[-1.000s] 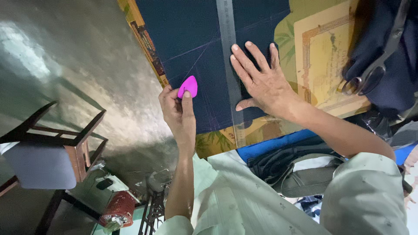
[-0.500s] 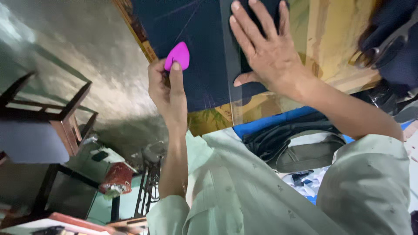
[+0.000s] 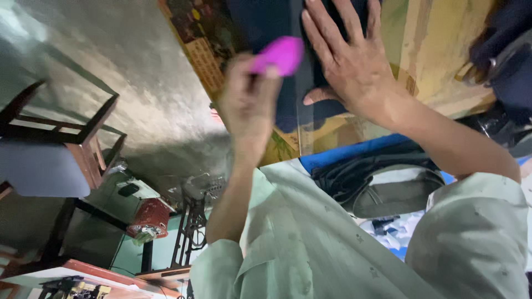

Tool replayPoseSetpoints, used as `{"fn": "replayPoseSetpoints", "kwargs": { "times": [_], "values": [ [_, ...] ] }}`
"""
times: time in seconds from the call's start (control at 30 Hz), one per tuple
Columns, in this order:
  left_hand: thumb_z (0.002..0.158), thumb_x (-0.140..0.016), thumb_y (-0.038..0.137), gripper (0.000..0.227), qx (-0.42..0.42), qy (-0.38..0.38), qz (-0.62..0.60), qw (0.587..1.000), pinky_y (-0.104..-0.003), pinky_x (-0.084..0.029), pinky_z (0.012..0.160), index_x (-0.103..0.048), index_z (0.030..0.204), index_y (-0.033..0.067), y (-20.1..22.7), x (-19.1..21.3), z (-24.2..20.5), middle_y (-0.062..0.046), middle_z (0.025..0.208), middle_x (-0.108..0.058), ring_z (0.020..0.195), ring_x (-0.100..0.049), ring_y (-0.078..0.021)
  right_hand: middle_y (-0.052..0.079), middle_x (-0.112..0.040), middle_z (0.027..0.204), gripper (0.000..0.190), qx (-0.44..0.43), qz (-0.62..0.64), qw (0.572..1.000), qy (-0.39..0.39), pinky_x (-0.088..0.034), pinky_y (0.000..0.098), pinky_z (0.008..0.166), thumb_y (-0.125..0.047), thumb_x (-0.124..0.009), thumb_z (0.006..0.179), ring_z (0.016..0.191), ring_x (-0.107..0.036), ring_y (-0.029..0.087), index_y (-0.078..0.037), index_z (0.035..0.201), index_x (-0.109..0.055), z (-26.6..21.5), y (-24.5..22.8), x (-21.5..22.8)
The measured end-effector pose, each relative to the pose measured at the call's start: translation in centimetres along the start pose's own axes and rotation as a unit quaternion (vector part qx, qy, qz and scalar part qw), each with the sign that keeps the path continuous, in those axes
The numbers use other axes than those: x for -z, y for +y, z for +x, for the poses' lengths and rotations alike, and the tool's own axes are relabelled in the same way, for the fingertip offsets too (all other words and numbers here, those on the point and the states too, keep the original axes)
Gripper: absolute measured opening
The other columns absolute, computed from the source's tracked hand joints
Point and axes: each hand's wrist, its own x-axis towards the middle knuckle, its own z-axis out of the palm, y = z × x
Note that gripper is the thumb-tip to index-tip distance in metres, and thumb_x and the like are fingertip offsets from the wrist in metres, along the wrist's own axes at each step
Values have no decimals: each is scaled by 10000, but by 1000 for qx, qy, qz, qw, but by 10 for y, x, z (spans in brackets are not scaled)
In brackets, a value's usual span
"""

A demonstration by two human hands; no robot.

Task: The person uses a metal ruler and a pink marking tool to draw straight lines on a piece of dark blue fabric laid out on a wooden table. They repeatedly reposition the ruler and mark along its edge to create a pattern of intersecting lines.

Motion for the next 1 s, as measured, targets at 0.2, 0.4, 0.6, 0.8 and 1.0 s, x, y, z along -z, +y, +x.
{"fn": "replayPoseSetpoints", "kwargs": {
  "times": [0.2, 0.4, 0.6, 0.8, 1.0],
  "values": [
    [1058, -696, 103, 141, -109, -28, 40, 993, -290, -494, 1005, -660, 1171, 26, 13, -7, 27, -108, 1274, -568, 1142, -567, -180, 233, -315, 1581, 1050, -6, -91, 994, -65, -161, 737, 1189, -704, -754, 674, 1573, -177, 447, 20, 1409, -558, 8, -1, 7],
    [1102, -593, 102, 288, -29, 114, 18, 993, -236, -567, 694, -573, 1357, -30, 8, 28, 74, -35, 1005, -649, 800, -607, -68, 194, -227, 1698, 1221, -5, -52, 998, -21, -192, 731, 1163, -707, -758, 608, 1532, -190, 413, 93, 1492, -493, 9, -3, 6],
    [1086, -592, 60, 348, -47, 63, 6, 997, -226, -565, 667, -505, 1420, 11, 2, 18, 101, -46, 1010, -679, 776, -639, -66, 175, -182, 1693, 1252, -11, -28, 999, -20, -187, 734, 1155, -708, -764, 597, 1522, -184, 406, 80, 1519, -454, 12, -5, 9],
    [1054, -569, -39, 316, -67, -48, 81, 993, -246, -582, 642, -597, 1362, 30, 2, 22, 132, -15, 964, -652, 751, -637, -70, 171, -163, 1714, 1257, -21, -32, 999, -28, -192, 719, 1183, -682, -792, 588, 1538, -178, 405, 72, 1536, -459, 9, -7, 9],
    [1097, -636, -27, 324, -164, -38, 183, 969, -284, -347, 531, -436, 844, -4, -16, 20, 144, -16, 678, -387, 552, -382, -76, 169, -154, 1738, 1284, -31, -53, 997, -36, -187, 708, 1199, -677, -819, 577, 1559, -162, 408, 76, 1561, -482, 10, -9, 0]
  ]
}}
